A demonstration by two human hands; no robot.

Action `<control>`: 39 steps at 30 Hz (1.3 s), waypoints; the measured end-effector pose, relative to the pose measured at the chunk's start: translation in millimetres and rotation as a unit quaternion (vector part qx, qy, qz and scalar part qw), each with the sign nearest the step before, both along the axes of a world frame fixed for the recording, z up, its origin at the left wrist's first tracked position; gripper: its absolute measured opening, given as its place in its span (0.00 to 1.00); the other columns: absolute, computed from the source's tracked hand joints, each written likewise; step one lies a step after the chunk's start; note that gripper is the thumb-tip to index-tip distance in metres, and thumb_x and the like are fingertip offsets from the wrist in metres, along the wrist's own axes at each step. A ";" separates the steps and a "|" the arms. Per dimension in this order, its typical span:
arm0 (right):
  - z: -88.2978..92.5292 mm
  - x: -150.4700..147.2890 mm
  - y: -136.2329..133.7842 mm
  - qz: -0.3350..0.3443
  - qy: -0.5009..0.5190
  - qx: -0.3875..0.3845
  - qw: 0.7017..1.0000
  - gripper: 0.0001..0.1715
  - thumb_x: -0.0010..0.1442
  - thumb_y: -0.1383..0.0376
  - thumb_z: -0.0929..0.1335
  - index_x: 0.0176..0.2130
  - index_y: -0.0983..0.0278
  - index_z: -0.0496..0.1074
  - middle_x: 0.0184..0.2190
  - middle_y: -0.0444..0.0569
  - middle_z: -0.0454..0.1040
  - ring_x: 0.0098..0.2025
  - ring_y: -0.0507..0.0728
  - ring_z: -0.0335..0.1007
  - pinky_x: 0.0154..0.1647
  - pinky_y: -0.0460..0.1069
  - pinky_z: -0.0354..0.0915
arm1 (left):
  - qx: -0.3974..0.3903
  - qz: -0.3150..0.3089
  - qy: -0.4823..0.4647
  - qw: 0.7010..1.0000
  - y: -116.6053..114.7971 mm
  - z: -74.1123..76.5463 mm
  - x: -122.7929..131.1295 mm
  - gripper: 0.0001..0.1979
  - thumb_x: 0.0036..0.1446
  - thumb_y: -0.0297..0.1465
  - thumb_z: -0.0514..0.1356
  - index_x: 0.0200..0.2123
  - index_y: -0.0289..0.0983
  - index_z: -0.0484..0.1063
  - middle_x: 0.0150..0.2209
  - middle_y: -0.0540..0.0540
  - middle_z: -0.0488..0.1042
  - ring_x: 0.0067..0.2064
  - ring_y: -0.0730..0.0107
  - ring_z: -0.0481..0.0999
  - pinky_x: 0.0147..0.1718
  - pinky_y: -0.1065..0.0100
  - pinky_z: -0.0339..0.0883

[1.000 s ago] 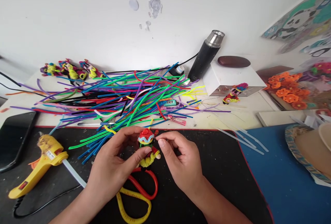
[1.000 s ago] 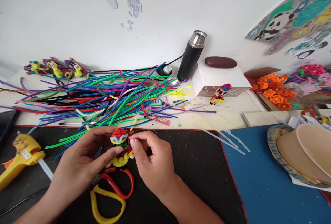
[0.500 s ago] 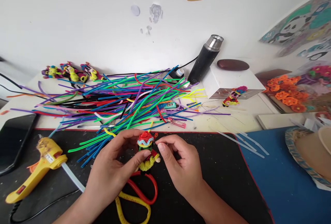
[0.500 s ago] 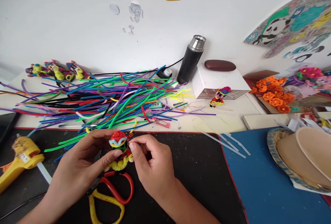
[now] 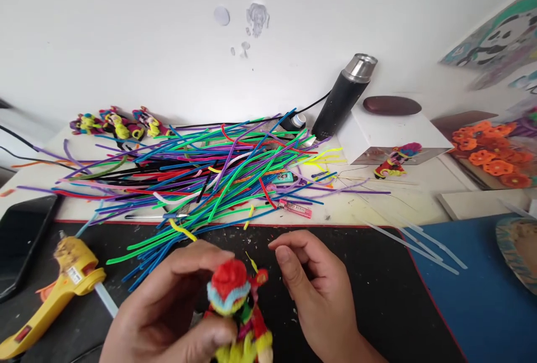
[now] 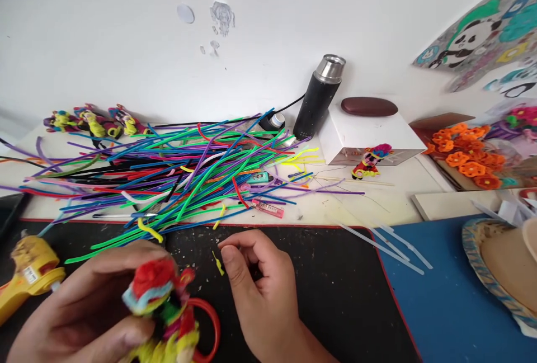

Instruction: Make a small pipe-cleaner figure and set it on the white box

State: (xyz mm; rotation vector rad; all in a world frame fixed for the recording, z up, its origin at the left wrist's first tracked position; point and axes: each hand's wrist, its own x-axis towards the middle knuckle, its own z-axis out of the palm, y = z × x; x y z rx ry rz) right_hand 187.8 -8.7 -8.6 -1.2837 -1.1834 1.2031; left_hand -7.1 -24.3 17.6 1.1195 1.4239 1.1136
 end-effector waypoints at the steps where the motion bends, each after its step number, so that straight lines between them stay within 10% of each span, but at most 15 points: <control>1: -0.2 0.2 -0.2 0.003 0.003 -0.003 1.000 0.13 0.70 0.56 0.70 0.39 0.62 0.79 0.20 0.41 0.68 0.20 0.49 0.57 0.18 0.43 0.52 | -0.010 -0.015 0.011 1.000 2.7 -1.3 -1.4 0.20 0.44 0.43 0.78 0.40 0.45 0.82 0.38 0.45 0.84 0.37 0.55 0.84 0.32 0.66 0.80; 27: 0.7 -3.2 1.5 0.051 0.083 -0.078 0.992 0.14 0.66 0.54 0.71 0.39 0.62 0.76 0.23 0.42 0.69 0.24 0.51 0.64 0.21 0.43 0.68 | 0.046 -0.063 0.089 0.993 11.2 -14.8 9.6 0.17 0.54 0.37 0.74 0.47 0.44 0.79 0.43 0.46 0.82 0.45 0.58 0.82 0.45 0.65 0.79; 39: -1.3 -0.3 1.0 0.048 0.046 -0.039 0.997 0.13 0.68 0.56 0.71 0.43 0.63 0.79 0.26 0.44 0.74 0.26 0.51 0.64 0.27 0.46 0.61 | -0.022 -0.064 0.005 0.998 17.6 -13.7 4.2 0.19 0.52 0.38 0.75 0.46 0.41 0.77 0.39 0.45 0.83 0.40 0.59 0.84 0.35 0.70 0.79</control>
